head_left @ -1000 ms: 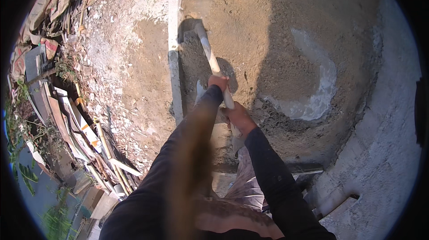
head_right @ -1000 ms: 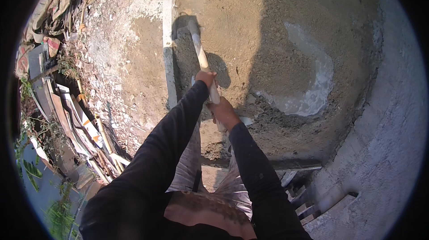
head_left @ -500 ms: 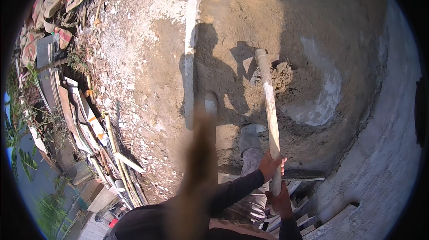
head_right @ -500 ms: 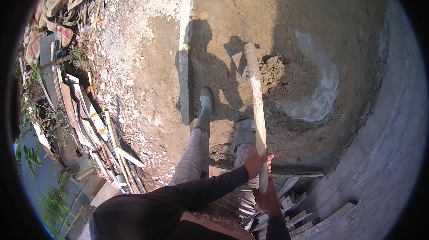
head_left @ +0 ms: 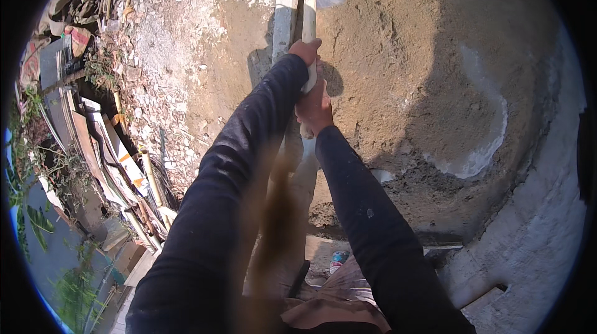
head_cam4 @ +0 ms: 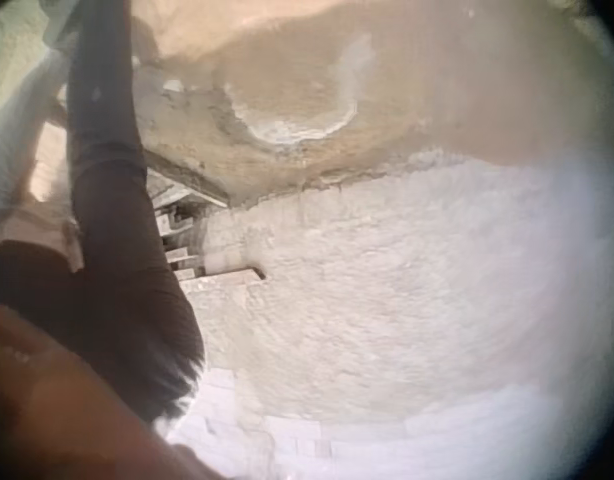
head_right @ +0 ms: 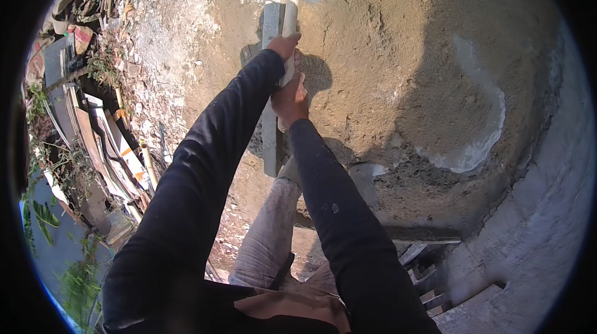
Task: The person uses a hoe to mix sand and water in a circular depression on the ground, pulling dry sand into the center and stirring the mixture by hand near a wooden plank.
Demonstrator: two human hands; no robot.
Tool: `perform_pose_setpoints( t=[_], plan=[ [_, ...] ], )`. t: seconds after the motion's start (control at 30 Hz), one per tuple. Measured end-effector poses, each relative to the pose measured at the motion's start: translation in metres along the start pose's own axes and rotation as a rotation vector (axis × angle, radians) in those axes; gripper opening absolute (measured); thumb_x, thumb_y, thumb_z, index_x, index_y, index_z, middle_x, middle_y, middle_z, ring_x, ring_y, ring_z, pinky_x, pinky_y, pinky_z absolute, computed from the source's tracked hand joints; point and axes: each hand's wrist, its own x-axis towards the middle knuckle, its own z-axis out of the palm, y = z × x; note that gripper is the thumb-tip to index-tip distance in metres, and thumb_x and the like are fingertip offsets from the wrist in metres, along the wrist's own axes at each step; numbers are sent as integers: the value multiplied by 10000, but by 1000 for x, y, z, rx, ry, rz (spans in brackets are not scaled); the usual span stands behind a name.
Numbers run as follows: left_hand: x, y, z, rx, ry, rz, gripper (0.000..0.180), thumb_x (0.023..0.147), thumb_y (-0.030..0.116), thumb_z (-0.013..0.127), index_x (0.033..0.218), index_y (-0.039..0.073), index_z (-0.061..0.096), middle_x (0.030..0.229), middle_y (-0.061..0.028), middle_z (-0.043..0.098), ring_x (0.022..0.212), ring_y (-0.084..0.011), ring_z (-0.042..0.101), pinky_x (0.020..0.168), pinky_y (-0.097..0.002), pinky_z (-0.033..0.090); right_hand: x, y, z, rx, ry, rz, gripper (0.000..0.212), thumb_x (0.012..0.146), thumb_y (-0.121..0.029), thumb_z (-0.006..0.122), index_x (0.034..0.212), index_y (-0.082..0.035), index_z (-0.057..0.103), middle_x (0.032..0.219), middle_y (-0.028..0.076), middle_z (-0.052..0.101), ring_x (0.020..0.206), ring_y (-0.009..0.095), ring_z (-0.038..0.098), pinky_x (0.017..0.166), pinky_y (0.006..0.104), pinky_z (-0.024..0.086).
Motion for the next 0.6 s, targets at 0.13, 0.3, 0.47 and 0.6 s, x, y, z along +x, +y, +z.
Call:
perform_pose_setpoints(
  t=[0.13,0.3,0.47,0.6],
  plan=[
    [-61,-94,8,307,32,54,426,877,368,623,913,-54,584,689,-155,648,566,-234,673,554,-388,541,-65,67,23,101,-76,230,399,849,-176,658,1108,42,448,1023,281,638,1005,447,623,846,470,493],
    [-159,-147,81,215,93,-92,501,829,336,643,1060,-98,548,781,-221,666,627,-311,694,596,-411,561,-142,179,-40,-8,-12,31,379,838,-183,686,1090,14,483,829,171,641,674,286,678,570,398,524],
    [-173,-230,63,314,360,-93,360,833,268,635,943,-70,579,687,-160,641,580,-259,672,519,-393,547,-198,120,-64,121,-308,385,253,852,-146,656,1031,-24,524,689,54,557,524,162,573,439,332,451],
    [-190,-118,207,-353,16,-223,233,822,136,653,914,-56,558,665,-150,601,513,-274,622,456,-423,520,-161,91,-234,146,-285,419,150,854,-109,621,969,-55,540,680,7,508,503,121,502,431,310,432]
  ],
)
